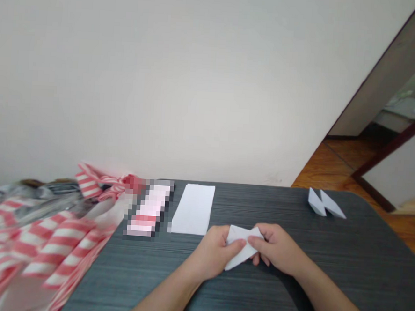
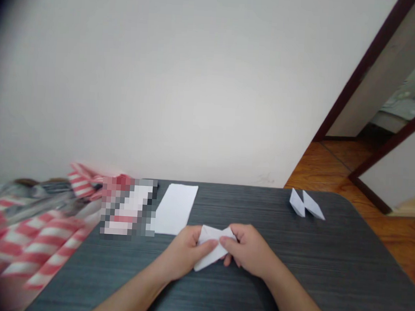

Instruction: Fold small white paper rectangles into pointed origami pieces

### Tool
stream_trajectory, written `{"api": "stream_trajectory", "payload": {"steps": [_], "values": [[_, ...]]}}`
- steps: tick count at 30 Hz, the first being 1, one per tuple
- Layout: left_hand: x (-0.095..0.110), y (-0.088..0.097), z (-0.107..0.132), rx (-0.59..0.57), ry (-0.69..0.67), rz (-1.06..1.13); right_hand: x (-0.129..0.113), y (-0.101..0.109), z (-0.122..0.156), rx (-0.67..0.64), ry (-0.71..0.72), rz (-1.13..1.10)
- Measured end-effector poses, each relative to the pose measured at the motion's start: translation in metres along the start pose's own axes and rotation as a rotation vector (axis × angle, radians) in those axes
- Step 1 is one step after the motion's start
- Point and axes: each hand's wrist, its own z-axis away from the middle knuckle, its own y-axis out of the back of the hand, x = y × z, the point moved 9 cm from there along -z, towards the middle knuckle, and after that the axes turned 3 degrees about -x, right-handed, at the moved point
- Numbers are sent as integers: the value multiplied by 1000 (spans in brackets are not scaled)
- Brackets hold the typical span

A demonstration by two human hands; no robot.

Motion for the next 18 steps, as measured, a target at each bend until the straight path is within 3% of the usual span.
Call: {"api": "stream_trajectory", "payload": {"steps": [6, 14, 18], "values": [[-4, 0, 0, -5, 12, -28, -2, -4, 1, -27, -13, -3], [-13, 7, -4, 62, 34, 25, -1, 9, 0, 53, 22, -38], [-17, 4, -3, 31, 60, 75, -2, 12, -1, 73, 46, -52]]}}
